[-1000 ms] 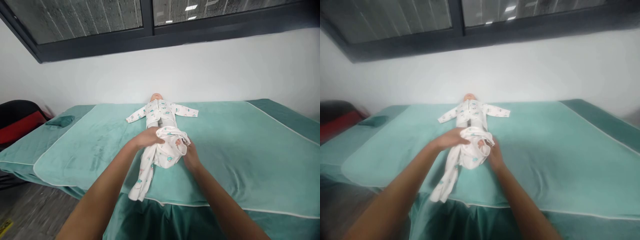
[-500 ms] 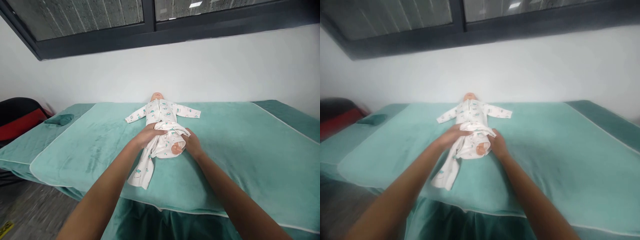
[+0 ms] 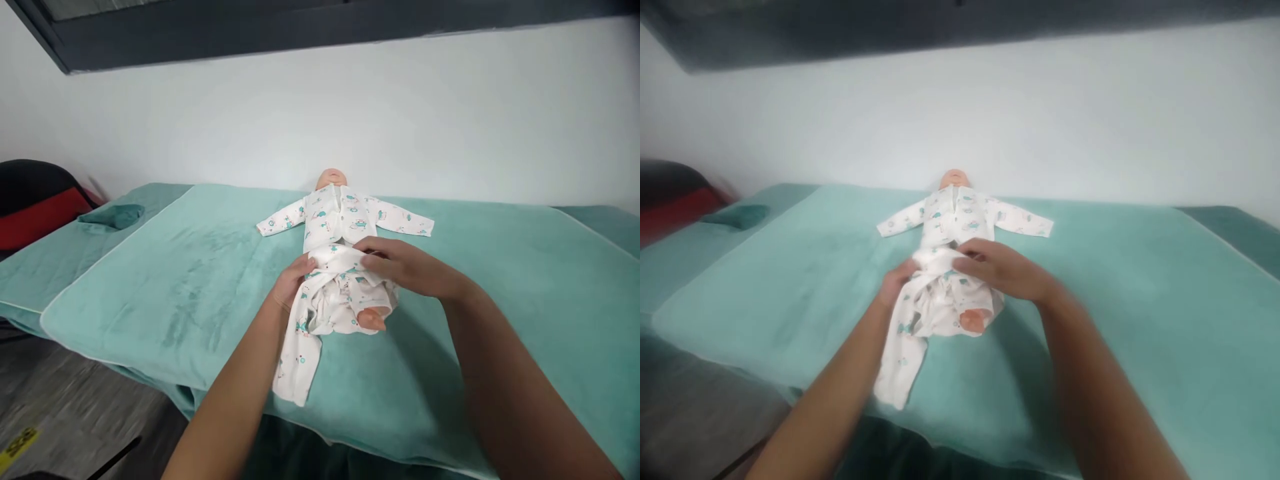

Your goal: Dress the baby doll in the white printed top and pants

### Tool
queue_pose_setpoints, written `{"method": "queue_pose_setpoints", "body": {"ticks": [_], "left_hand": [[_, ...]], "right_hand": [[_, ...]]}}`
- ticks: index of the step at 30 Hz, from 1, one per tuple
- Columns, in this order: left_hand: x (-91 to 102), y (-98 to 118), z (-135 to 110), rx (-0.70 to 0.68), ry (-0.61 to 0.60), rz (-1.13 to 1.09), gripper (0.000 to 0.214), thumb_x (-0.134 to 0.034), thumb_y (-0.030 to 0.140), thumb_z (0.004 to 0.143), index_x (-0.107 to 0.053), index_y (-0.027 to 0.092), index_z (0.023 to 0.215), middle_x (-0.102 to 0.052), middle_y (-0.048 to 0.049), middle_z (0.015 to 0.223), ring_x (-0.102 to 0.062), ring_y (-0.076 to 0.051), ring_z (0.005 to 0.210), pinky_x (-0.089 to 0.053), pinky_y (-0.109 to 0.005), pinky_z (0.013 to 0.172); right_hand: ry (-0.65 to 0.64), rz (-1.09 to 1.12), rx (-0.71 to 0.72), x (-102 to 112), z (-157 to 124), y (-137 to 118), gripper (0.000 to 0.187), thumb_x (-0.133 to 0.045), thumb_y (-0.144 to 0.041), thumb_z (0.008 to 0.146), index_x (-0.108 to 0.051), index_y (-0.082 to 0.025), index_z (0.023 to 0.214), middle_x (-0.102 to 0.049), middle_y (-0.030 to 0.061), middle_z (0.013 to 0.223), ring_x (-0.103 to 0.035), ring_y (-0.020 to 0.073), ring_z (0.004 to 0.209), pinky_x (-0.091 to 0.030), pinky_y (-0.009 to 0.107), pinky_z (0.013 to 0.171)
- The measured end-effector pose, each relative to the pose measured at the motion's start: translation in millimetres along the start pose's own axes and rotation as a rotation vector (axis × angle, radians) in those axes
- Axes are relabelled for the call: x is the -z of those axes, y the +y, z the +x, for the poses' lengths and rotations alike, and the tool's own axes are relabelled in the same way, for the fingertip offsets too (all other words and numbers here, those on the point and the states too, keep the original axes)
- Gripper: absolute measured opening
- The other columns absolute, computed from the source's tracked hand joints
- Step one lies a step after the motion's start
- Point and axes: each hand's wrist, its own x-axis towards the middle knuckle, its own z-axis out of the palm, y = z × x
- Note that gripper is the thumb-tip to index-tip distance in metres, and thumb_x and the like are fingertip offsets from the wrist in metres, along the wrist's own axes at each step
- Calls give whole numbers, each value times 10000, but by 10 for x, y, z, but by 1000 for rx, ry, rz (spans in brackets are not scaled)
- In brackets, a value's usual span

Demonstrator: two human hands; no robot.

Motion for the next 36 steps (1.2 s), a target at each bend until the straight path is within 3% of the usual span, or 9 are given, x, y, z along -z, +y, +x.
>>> {"method": "queue_pose_setpoints", "body": {"ticks": [2, 4, 9, 15, 18, 24, 32, 34, 36], "left_hand": [[4, 17, -18, 27, -11, -3, 498, -744, 453, 640, -694, 127, 1013, -738, -105, 931, -681, -335, 949, -535, -457, 859], [32, 35, -8, 24, -9, -13, 515, -726, 495, 652, -687, 131, 1015, -731, -116, 957, -676, -333, 945, -537, -461, 843], [152, 17, 80, -45, -77, 2, 393, -825, 385, 544, -662, 161, 823, -671, -39, 754, -646, -214, 720, -521, -347, 721], [152, 31, 85, 20, -179, 88, 719, -895, 325, 481, -646, 167, 1137, -706, -85, 992, -664, -263, 908, -501, -350, 814], [139, 29, 65, 47, -198, 112, 579, -880, 268, 538, -673, 140, 1063, -722, -94, 954, -678, -246, 871, -503, -341, 811], [139, -12, 57, -61, -64, 48, 389, -824, 358, 668, -672, 166, 970, -724, -49, 915, -686, -225, 883, -510, -322, 808], [70, 279, 185, -47, -131, 104, 377, -781, 358, 742, -665, 130, 1019, -726, -82, 961, -687, -245, 912, -521, -348, 821], [81, 293, 234, -46, -129, 91, 357, -781, 348, 742, -668, 126, 996, -728, -84, 939, -691, -238, 880, -523, -352, 817], [104, 253, 254, -40, -119, 62, 352, -786, 357, 733, -671, 124, 972, -726, -81, 910, -692, -234, 865, -523, -355, 822]], "right_hand": [[-120, -52, -49, -75, 221, -158, 381, -590, -575, 830, -672, -204, 811, -674, 23, 822, -594, 181, 728, -433, 284, 625], [-143, -21, -78, -187, 368, -173, 388, -642, -573, 782, -662, -190, 721, -651, 6, 717, -573, 165, 655, -403, 274, 575], [4, 426, -95, -330, 360, 160, 277, -725, -421, 749, -704, -171, 869, -683, 17, 786, -609, 162, 669, -439, 262, 578], [124, 881, -134, -356, 338, 266, 182, -755, -253, 678, -650, -168, 799, -632, -6, 672, -555, 127, 536, -423, 236, 487], [113, 979, -96, -407, 356, 212, 162, -744, -253, 702, -631, -171, 783, -611, -17, 647, -532, 114, 516, -415, 226, 475], [71, 883, -108, -460, 328, 169, 221, -746, -371, 768, -650, -202, 876, -667, -5, 750, -600, 137, 612, -469, 234, 540], [114, 722, -127, -432, 346, 259, 368, -682, -553, 789, -691, -207, 914, -701, 30, 791, -621, 169, 630, -469, 257, 522], [27, 633, -110, -391, 344, 283, 390, -723, -533, 756, -703, -202, 962, -713, 31, 815, -637, 180, 651, -481, 261, 533], [-139, 484, -89, -337, 328, 295, 399, -803, -450, 686, -718, -204, 989, -722, 23, 840, -657, 194, 693, -500, 262, 561]]}}
